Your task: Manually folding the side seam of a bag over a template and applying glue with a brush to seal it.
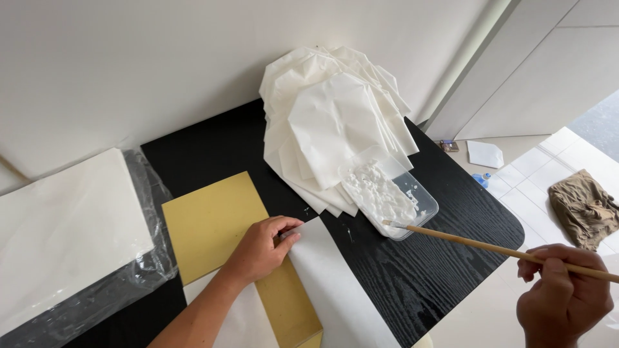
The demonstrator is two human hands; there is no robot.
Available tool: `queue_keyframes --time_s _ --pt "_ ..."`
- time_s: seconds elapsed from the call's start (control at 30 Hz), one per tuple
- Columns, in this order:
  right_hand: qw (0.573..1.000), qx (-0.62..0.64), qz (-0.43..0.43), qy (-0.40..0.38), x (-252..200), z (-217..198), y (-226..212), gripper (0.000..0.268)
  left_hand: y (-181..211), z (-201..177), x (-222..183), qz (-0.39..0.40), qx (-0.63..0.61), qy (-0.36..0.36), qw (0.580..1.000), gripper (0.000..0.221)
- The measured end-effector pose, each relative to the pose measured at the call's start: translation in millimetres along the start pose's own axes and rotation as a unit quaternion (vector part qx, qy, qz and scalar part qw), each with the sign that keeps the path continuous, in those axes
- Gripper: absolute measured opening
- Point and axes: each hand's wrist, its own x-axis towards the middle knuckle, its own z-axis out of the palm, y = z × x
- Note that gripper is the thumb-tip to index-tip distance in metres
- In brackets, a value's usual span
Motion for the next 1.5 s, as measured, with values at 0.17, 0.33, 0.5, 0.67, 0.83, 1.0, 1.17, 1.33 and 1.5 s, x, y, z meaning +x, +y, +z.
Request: queue_keyframes --time_s 0.17,0.33,0.5,0.67,0.83,1.0,1.17,1.33,1.5 --pt "0.996 -0.047 -0.069 -0.039 21 1 4 0.013 2 1 1 0.004 0.014 -0.002 1.000 0.028" --pt "0.994 0.025 -0.059 -0.087 47 19 -13 0.013 0 2 3 -0.014 0.025 0.005 1.000 0.029" --pt "0.987 -0.005 -0.075 -0.145 58 15 10 0.012 -2 2 6 0.007 0.023 0.008 1.000 0.028" --pt "0.986 -0.021 -0.078 -0.147 55 16 12 0.012 -5 2 7 0.022 0.031 0.006 0.999 0.027" --pt "0.988 -0.057 -0.043 -0.135 56 0 34 0.018 -8 3 7 0.031 0.028 0.010 0.999 0.027" --pt "0.990 -0.031 -0.002 -0.139 52 15 4 0.009 -7 2 7 0.032 0.034 0.004 0.999 0.026" --pt "0.985 -0.118 0.039 -0.118 61 26 -13 0.031 -3 1 6 0.023 0.027 -0.002 0.999 0.027" --pt "0.987 -0.092 -0.004 -0.131 60 20 -11 0.020 -1 0 5 -0.005 0.027 -0.009 1.000 0.030" --pt "0.992 -0.033 0.002 -0.123 60 21 -6 0.017 -4 1 5 0.004 0.022 -0.009 1.000 0.029"
